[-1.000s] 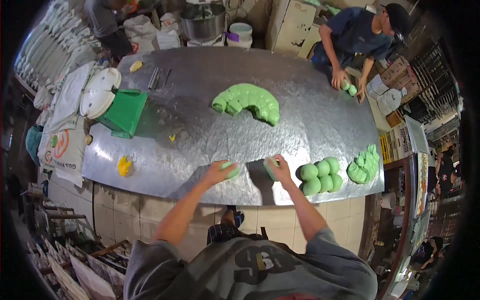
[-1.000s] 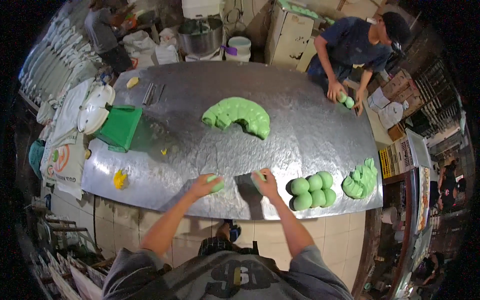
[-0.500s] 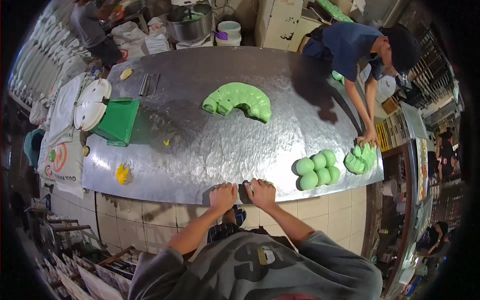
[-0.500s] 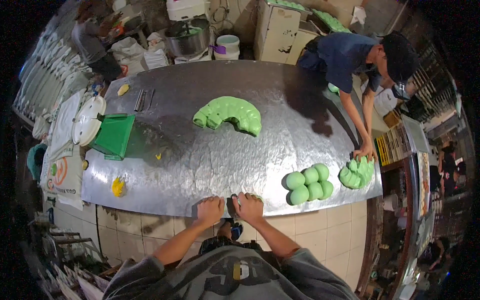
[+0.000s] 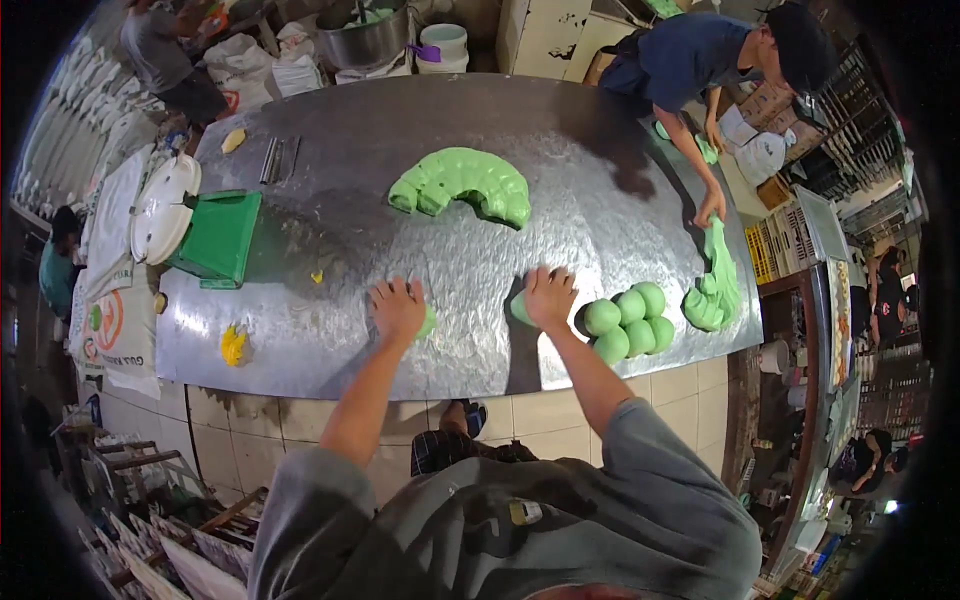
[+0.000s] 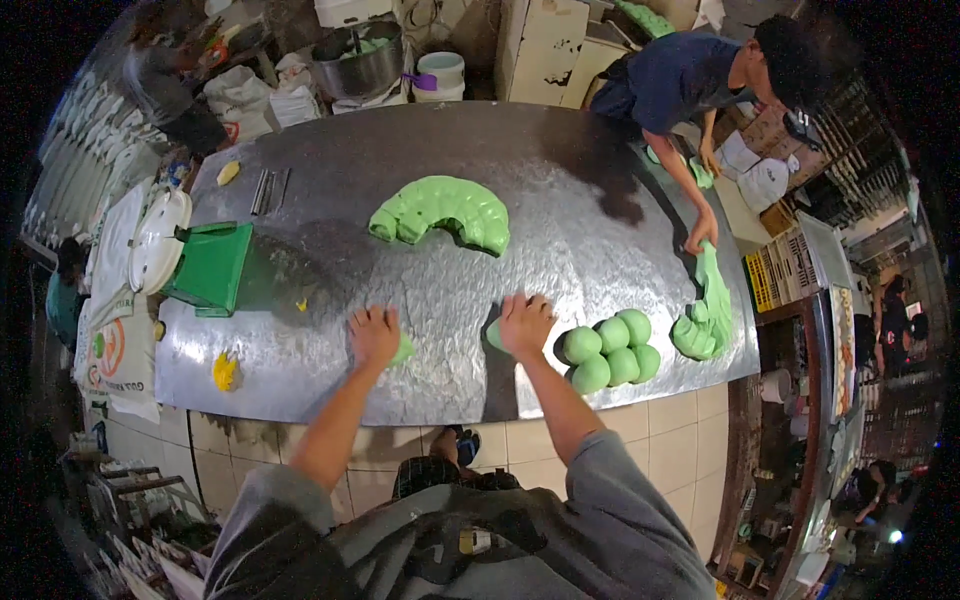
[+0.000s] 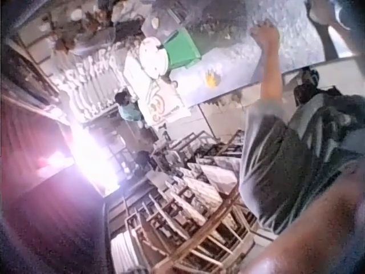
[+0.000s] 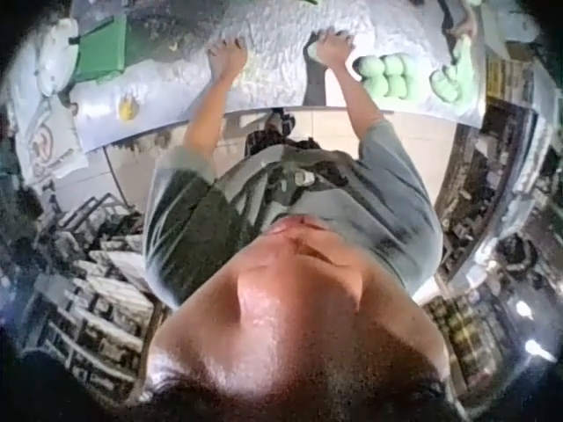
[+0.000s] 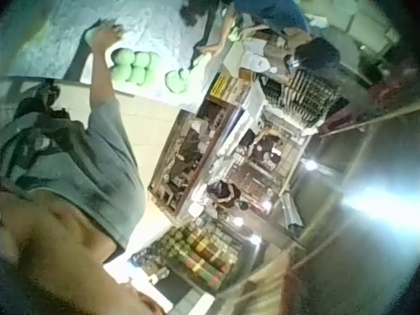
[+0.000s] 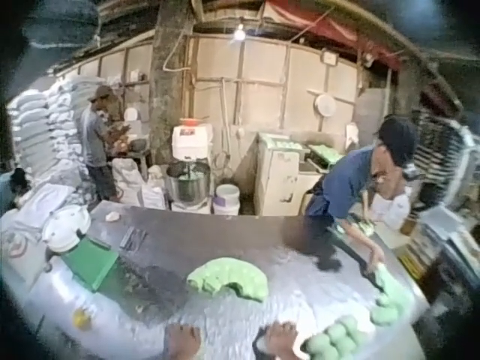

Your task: The recorder shapes green dough into rounds and then uses a molding machine to create uniform rolls.

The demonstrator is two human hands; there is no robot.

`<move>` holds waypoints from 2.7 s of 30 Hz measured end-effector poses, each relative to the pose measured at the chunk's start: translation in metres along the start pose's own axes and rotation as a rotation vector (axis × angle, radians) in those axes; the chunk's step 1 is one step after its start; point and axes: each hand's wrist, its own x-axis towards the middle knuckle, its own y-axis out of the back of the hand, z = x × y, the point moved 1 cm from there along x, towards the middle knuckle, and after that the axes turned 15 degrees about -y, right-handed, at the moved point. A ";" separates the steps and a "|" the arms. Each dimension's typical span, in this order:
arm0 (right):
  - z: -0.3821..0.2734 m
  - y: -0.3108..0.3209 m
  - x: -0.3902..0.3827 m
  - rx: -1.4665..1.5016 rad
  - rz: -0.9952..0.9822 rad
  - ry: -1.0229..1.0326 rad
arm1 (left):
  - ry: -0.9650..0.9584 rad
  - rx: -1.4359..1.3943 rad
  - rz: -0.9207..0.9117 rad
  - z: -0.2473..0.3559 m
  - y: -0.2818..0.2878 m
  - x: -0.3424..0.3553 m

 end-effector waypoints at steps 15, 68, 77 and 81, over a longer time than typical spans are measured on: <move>-0.012 -0.003 0.007 0.362 -0.025 0.367 | -0.293 -0.410 -0.420 -0.010 -0.006 -0.003; 0.029 0.076 -0.016 0.822 -0.190 -0.029 | 0.238 -1.857 -0.291 0.081 0.032 0.096; 0.010 0.052 0.002 0.422 -0.217 -0.055 | 0.641 -1.118 -0.403 -0.054 -0.054 0.100; -0.108 -0.028 0.039 1.190 -0.825 -0.371 | -0.103 -0.475 -0.081 -0.084 -0.092 0.167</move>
